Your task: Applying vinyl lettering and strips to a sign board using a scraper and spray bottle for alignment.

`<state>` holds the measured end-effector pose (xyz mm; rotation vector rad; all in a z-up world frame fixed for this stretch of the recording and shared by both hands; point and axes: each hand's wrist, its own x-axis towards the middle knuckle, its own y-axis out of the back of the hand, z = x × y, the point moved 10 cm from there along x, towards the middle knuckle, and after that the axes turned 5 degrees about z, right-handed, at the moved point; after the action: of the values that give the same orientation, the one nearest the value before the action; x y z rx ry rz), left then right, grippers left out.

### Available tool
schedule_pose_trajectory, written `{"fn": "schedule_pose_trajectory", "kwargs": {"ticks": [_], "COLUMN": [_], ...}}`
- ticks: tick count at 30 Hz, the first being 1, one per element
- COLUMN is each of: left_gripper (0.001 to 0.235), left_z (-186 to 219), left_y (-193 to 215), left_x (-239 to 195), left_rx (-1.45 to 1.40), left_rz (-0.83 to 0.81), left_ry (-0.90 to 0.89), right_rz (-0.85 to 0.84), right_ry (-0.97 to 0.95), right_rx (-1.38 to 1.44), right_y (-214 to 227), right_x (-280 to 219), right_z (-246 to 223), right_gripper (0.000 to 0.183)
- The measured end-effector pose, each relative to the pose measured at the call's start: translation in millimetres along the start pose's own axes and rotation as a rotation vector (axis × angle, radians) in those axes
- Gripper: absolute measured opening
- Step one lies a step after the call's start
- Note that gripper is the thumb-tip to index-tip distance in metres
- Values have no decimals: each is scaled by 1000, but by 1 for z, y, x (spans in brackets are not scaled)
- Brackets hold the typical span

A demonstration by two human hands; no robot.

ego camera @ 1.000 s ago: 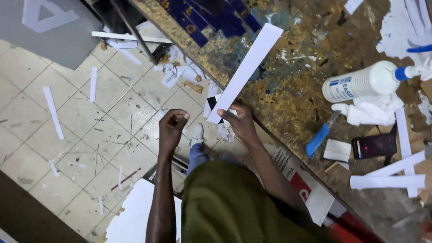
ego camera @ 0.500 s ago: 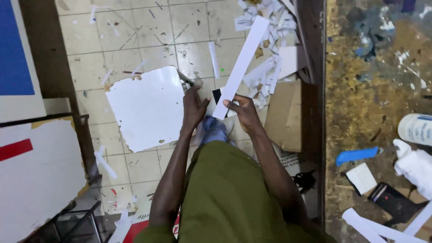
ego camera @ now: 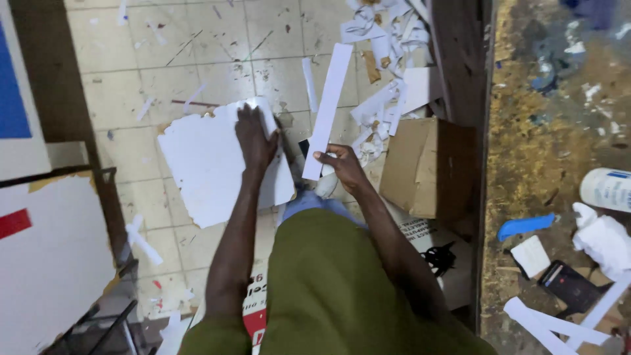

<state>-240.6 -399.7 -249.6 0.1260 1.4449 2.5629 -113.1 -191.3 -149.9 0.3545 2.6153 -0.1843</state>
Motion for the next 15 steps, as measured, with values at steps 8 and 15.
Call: {"fn": "schedule_pose_trajectory", "kwargs": {"ticks": [8,15], "left_gripper": [83,91], "left_z": [-7,-38], "left_y": [-5,-65], "left_x": [91,117], "left_rx": [313,349], "left_rz": [-399,-672], "left_ry": [12,98], "right_rz": [49,-4], "right_ry": [-114,-167], "right_rx": [60,54], "right_y": [16,29], "right_x": [21,41], "right_z": [34,13], "right_gripper": [15,18]}}
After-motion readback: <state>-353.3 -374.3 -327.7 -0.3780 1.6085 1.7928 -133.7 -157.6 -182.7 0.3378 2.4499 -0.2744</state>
